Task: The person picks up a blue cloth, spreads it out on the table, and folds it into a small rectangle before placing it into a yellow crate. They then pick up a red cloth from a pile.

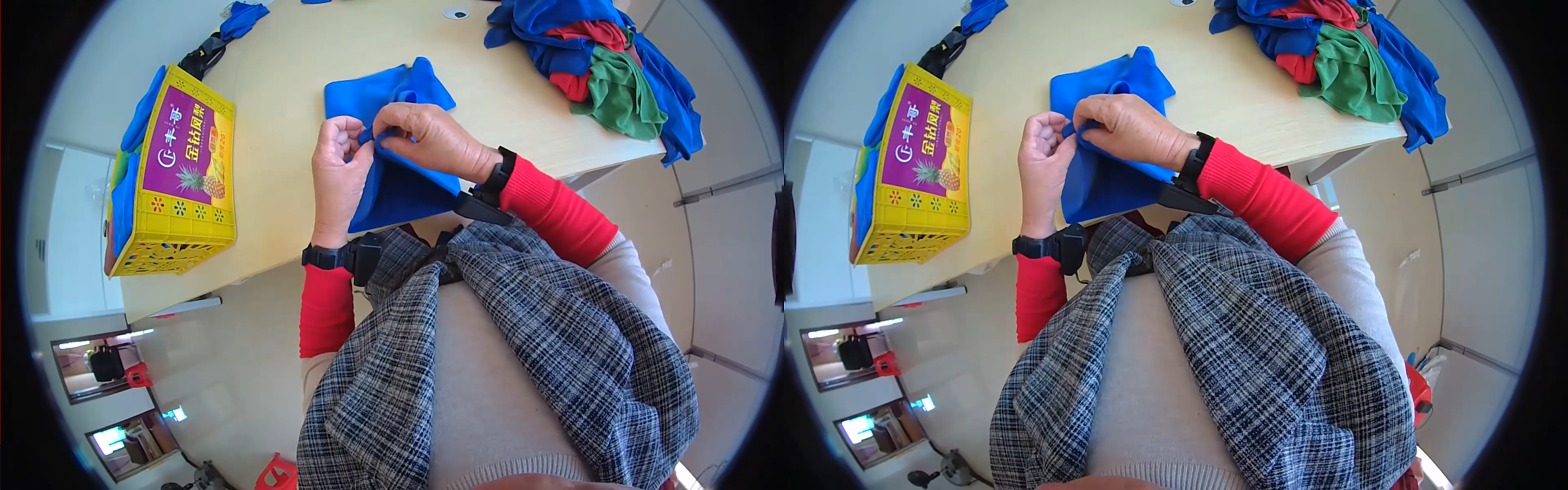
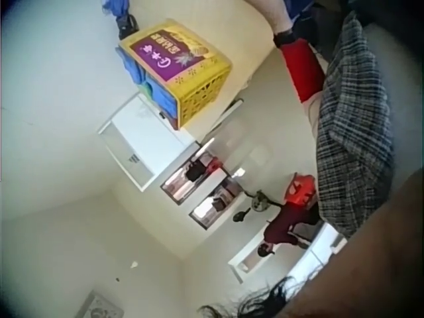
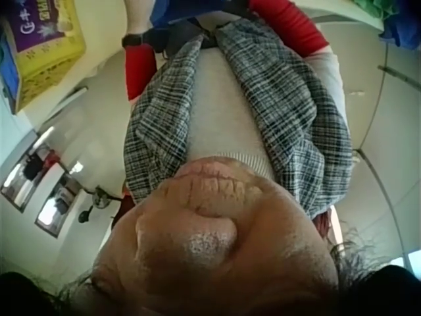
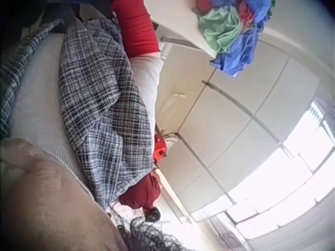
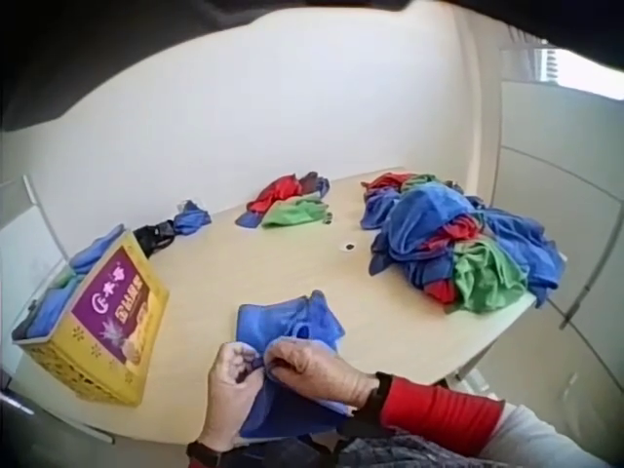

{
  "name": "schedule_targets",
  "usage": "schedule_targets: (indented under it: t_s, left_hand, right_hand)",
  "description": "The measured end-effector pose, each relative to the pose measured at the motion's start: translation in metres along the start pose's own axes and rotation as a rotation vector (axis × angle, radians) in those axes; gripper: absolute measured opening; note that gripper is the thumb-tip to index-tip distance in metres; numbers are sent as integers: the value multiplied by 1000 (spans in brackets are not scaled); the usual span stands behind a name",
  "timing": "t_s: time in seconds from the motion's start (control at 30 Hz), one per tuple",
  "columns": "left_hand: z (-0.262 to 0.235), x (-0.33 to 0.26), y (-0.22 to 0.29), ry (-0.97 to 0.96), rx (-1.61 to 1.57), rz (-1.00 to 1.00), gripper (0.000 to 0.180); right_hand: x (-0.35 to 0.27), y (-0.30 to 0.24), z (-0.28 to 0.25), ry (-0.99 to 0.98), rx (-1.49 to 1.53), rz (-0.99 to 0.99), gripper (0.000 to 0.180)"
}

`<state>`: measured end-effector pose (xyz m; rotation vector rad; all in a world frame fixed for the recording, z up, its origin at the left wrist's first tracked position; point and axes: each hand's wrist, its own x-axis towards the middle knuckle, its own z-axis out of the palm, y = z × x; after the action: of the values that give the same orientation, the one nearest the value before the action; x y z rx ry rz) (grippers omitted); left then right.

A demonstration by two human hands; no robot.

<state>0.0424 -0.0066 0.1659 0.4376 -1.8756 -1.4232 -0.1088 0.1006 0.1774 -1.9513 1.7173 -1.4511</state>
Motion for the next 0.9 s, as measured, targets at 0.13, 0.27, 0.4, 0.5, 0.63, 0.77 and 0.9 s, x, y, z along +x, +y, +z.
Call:
schedule_targets:
  t_s: [0.13,0.27,0.4,0.5,0.63,0.77,0.9]
  left_hand:
    - [1,-5,0,-18,-12,20,26]
    - [1,-10,0,12,86,61,26]
    - [-1,-11,-1,2,191,72,29]
    - [2,-12,5,26,392,185,26]
    - [4,-12,6,41,479,262,24]
    - [6,-11,7,70,528,285,17]
    - [4,-10,7,66,494,218,14]
  right_hand:
    - [-3,5,3,-7,24,49,14]
    - [-3,5,7,-28,16,74,20]
    - [-1,6,11,-20,9,91,30]
    - [1,5,9,-32,-29,-6,36]
    - [3,10,10,-50,-80,-60,33]
    - [7,14,10,-90,-94,-59,28]
    - [12,12,11,-182,-143,6,21]
